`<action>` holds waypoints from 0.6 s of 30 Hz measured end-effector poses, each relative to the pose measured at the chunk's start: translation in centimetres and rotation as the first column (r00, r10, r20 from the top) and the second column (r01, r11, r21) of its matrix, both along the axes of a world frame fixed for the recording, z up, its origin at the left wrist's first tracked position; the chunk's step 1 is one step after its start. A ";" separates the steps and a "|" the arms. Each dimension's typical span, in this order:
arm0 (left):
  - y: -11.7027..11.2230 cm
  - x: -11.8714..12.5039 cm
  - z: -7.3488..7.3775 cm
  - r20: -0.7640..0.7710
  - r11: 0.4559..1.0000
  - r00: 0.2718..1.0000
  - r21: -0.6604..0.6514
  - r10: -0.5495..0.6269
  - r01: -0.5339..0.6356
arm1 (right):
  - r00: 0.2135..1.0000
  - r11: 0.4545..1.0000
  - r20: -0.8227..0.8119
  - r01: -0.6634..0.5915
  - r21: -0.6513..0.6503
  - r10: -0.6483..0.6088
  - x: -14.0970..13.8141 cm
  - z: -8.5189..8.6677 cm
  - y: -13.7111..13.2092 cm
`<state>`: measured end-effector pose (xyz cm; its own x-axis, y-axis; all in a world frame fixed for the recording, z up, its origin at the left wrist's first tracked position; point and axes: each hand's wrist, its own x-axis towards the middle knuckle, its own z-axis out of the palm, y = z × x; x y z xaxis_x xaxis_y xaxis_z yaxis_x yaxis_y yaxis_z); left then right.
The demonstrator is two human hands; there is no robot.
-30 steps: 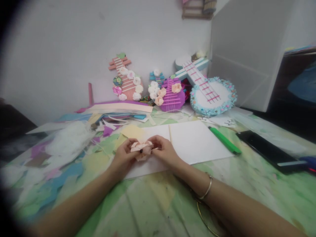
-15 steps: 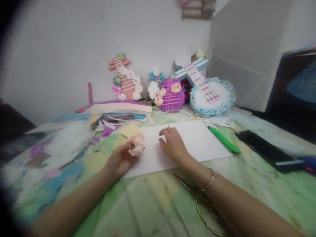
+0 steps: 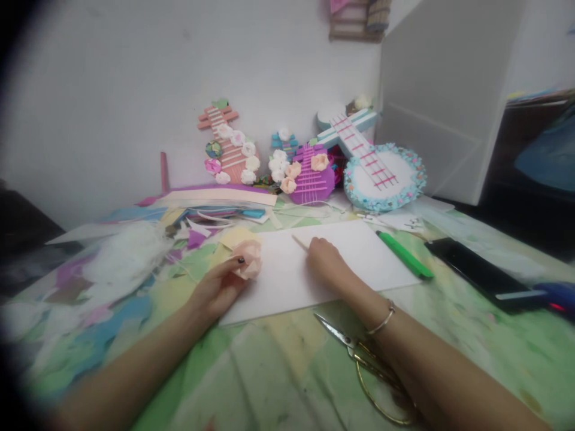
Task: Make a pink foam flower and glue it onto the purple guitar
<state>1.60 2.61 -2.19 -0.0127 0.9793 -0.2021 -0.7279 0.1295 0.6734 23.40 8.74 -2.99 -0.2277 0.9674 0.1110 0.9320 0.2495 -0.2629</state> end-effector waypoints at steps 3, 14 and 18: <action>0.2 -0.3 0.0 0.027 1.000 1.000 0.010 0.014 -0.014 | 0.985 0.988 -0.077 -0.149 0.045 0.152 -0.9 0.6 -0.8; 1.0 -1.5 -0.2 0.116 0.984 0.984 0.095 0.139 -0.150 | 0.817 0.864 -0.356 -0.306 0.400 0.455 -2.2 1.8 -3.4; 1.2 -1.7 -0.4 0.150 0.975 0.986 0.201 0.068 -0.098 | 0.806 0.838 -0.290 -0.405 0.367 0.516 -2.3 1.9 -3.7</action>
<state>-0.07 3.79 -2.56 -0.0817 0.9967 -0.0012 -0.8197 -0.0665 0.5689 21.11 5.08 -1.13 -0.5273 0.6730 0.5187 0.5363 0.7371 -0.4112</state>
